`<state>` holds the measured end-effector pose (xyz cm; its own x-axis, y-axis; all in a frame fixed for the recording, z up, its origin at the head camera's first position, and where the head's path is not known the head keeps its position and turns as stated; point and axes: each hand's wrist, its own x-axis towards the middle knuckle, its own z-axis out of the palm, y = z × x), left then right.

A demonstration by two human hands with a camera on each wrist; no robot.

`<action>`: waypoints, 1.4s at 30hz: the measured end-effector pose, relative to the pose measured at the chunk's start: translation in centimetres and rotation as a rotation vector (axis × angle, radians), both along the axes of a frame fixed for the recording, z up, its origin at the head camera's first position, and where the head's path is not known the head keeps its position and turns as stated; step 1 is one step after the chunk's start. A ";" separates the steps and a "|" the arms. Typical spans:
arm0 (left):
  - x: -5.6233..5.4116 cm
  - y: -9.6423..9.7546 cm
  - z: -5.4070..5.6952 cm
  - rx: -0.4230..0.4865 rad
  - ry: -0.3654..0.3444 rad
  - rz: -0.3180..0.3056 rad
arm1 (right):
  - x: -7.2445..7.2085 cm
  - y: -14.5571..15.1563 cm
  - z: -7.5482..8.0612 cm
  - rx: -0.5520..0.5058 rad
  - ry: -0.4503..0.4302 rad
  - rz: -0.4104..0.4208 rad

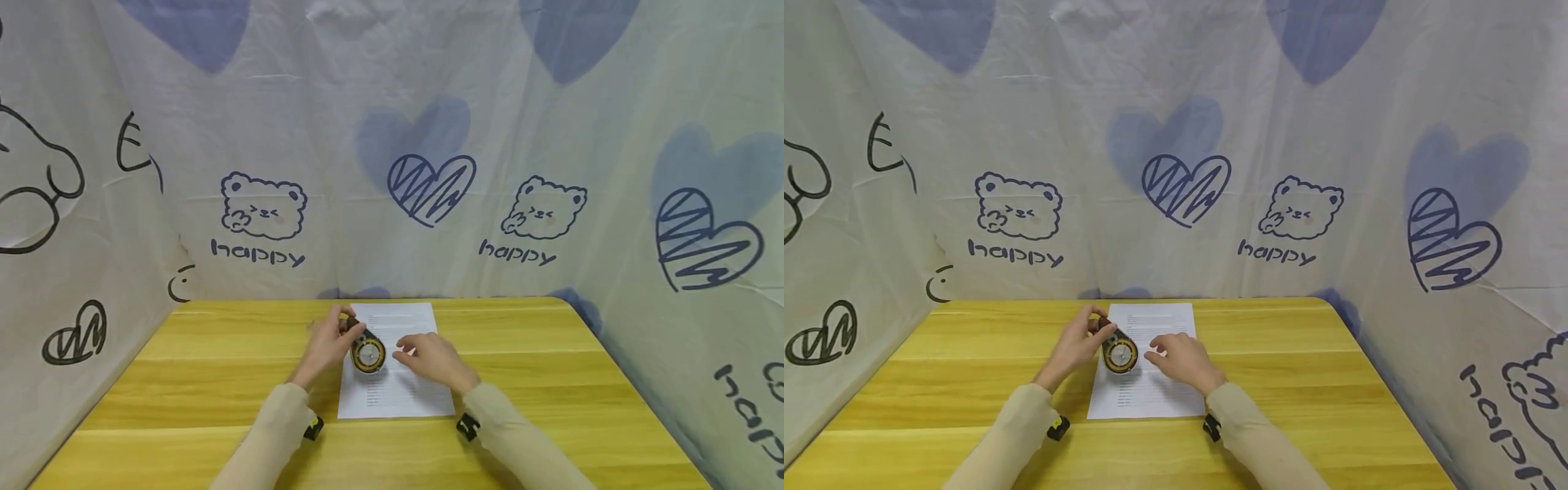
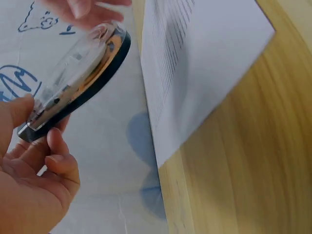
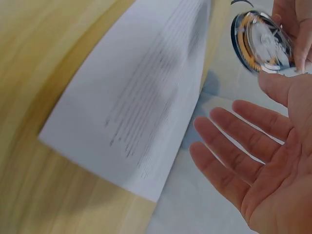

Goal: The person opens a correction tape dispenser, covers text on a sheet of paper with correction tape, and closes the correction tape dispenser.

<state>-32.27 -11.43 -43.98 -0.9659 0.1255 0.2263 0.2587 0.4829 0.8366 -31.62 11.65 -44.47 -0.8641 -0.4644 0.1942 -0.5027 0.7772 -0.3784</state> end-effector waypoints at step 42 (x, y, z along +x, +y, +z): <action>-0.2 0.1 -0.1 0.276 -0.140 -0.332 | -0.5 0.3 -0.4 -0.620 -0.349 0.115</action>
